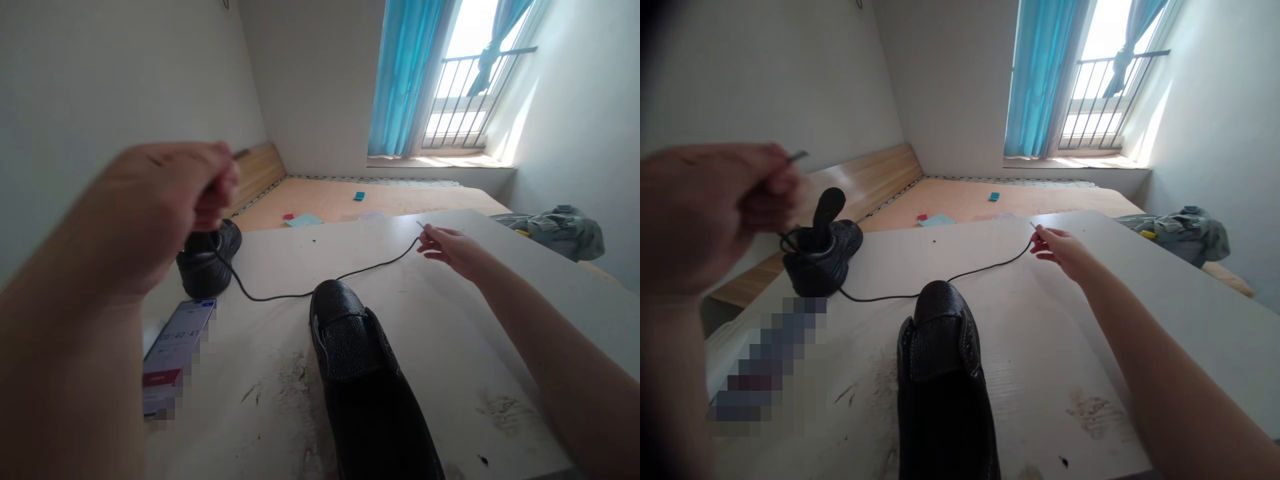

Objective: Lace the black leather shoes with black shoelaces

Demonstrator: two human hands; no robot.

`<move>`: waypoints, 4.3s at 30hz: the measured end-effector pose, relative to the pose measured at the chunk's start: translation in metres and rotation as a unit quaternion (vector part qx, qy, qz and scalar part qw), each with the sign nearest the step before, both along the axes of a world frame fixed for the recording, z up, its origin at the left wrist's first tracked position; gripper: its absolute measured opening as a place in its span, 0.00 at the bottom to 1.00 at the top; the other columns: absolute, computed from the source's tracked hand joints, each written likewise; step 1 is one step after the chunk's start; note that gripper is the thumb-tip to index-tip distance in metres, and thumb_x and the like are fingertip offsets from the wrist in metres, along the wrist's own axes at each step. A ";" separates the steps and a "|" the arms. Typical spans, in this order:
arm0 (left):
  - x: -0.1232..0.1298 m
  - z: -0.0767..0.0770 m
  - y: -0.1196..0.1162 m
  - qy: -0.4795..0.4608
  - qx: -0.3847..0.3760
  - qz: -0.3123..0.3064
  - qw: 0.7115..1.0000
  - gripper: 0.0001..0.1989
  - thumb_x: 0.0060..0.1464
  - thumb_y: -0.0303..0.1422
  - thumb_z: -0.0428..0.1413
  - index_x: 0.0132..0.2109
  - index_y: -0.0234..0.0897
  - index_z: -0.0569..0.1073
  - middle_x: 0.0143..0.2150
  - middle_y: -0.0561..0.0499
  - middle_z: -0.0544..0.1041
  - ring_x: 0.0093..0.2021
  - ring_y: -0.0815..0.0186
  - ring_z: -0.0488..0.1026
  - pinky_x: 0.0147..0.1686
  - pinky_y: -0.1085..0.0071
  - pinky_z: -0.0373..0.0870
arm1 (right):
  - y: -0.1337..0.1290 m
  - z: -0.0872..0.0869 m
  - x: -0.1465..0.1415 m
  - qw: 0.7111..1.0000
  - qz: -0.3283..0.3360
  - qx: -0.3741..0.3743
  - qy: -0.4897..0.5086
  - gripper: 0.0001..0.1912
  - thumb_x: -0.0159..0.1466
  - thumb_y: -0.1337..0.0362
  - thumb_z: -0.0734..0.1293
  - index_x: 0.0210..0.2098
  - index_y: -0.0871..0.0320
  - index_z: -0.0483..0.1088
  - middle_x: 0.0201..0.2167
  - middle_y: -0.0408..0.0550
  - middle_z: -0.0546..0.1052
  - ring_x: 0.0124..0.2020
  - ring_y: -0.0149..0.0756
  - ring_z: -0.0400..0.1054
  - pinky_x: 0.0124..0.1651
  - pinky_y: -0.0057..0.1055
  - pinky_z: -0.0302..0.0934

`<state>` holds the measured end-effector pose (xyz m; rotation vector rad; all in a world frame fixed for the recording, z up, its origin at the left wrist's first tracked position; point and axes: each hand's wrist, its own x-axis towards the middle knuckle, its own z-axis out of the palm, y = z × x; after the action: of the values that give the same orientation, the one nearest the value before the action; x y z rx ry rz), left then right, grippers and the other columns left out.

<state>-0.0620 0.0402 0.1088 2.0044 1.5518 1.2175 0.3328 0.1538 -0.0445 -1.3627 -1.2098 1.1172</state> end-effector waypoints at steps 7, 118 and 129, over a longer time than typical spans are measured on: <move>0.078 -0.036 -0.024 0.381 -0.187 -0.220 0.878 0.18 0.62 0.38 0.46 0.26 0.37 0.69 0.27 0.51 0.74 0.26 0.66 0.66 0.25 0.68 0.53 | -0.039 0.022 -0.058 0.945 0.241 0.074 -0.208 0.22 0.58 0.42 0.69 0.36 0.55 0.81 0.40 0.53 0.74 0.40 0.41 0.64 0.43 0.41 0.62; 0.035 -0.110 -0.049 0.004 -0.259 -0.117 0.959 0.10 0.59 0.35 0.55 0.48 0.43 0.71 0.32 0.56 0.76 0.34 0.67 0.72 0.33 0.71 0.63 | -0.144 0.045 -0.150 0.864 0.333 0.204 -0.318 0.13 0.62 0.72 0.63 0.41 0.54 0.75 0.43 0.49 0.71 0.49 0.42 0.61 0.55 0.43 0.60; 0.034 -0.110 -0.048 -0.015 -0.275 -0.121 0.954 0.10 0.57 0.33 0.56 0.47 0.41 0.72 0.32 0.55 0.78 0.35 0.66 0.74 0.35 0.70 0.65 | -0.142 0.044 -0.150 0.869 0.334 0.192 -0.309 0.13 0.61 0.71 0.62 0.42 0.55 0.76 0.43 0.50 0.71 0.49 0.42 0.61 0.54 0.43 0.60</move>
<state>-0.0282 -0.0074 -0.0009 1.7250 1.3835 0.6260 0.1827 0.0118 -0.0009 -1.0230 -2.3655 0.8060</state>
